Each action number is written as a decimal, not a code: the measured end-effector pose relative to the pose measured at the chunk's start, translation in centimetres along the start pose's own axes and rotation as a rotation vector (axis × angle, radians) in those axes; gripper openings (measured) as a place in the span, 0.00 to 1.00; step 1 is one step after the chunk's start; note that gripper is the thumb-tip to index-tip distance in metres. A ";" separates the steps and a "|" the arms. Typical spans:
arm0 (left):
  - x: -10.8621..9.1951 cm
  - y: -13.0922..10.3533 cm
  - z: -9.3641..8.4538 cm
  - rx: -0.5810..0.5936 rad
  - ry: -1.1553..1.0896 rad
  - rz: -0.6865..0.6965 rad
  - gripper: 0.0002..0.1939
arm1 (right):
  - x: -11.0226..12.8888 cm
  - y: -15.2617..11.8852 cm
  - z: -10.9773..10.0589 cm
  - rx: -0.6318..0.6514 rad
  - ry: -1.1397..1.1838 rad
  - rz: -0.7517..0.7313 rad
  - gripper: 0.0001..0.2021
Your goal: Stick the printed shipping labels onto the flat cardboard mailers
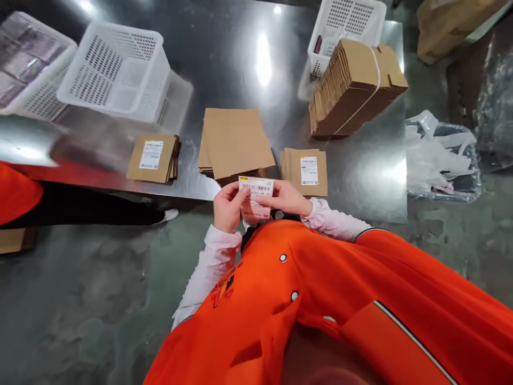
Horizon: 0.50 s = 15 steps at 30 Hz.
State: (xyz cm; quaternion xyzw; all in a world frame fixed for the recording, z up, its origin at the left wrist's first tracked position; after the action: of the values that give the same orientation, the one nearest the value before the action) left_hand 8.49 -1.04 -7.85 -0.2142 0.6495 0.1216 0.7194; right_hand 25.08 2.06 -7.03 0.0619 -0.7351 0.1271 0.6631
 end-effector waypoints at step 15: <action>0.9 -0.8 3.2 -0.017 -0.032 -0.251 0.28 | 7.3 11.6 -1.5 -0.010 -0.431 -0.391 0.09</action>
State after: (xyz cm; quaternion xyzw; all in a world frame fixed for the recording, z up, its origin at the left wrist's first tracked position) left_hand 11.79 -0.36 -8.46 -0.2977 0.6050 0.0396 0.7374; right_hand 22.70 14.20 -0.89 0.2244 -0.8339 -0.0229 0.5037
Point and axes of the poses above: each hand's wrist, its own y-axis towards the middle knuckle, its own z-axis out of the palm, x = y × z, the point moved 6 cm from there along y, towards the middle knuckle, and after that the axes turned 14 degrees about -x, right-handed, at the moved point
